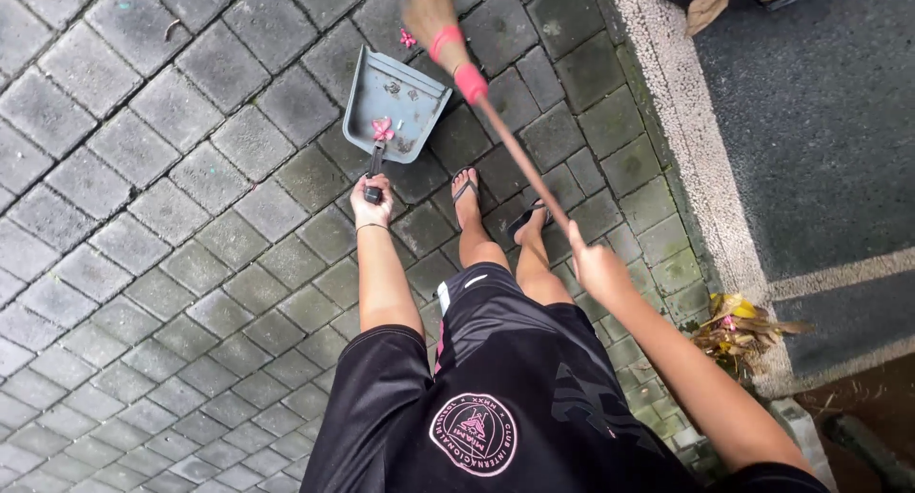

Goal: Sweeping dry leaves from a paved driveway into a dustpan and then emptying them into a black trash bag.

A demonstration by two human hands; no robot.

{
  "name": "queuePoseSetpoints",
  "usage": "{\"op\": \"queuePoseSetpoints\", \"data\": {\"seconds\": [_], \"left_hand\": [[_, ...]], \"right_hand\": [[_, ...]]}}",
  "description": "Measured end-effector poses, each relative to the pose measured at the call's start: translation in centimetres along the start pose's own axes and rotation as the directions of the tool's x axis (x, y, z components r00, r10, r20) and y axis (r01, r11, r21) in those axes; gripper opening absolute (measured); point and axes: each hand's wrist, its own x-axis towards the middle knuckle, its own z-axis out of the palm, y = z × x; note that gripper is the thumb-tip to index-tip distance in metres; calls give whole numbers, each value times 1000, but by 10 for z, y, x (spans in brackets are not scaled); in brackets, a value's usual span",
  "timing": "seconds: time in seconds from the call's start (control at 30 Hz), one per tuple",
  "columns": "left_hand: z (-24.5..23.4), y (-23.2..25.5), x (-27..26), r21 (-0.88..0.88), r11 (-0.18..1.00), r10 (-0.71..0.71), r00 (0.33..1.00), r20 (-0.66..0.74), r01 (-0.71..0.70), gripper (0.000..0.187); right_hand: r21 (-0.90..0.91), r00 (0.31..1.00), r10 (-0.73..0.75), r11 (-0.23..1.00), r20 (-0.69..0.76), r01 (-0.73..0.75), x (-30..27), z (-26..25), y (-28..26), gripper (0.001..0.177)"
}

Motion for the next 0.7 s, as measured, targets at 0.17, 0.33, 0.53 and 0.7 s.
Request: {"op": "queuePoseSetpoints", "data": {"seconds": [0.17, 0.33, 0.53, 0.7], "left_hand": [[22, -28, -18, 178, 984, -7, 999, -36, 13, 21], [44, -42, -14, 278, 953, -117, 993, -14, 117, 21], [97, -118, -36, 648, 761, -99, 992, 73, 29, 28], [134, -222, -31, 719, 668, -124, 981, -148, 193, 20]], "right_hand": [[33, 999, 15, 999, 52, -16, -97, -14, 34, 58], [31, 982, 120, 992, 149, -126, -209, 9, 67, 74], [122, 702, 643, 704, 306, -699, -282, 3, 56, 50], [97, 587, 708, 603, 392, -792, -259, -45, 70, 38]]}}
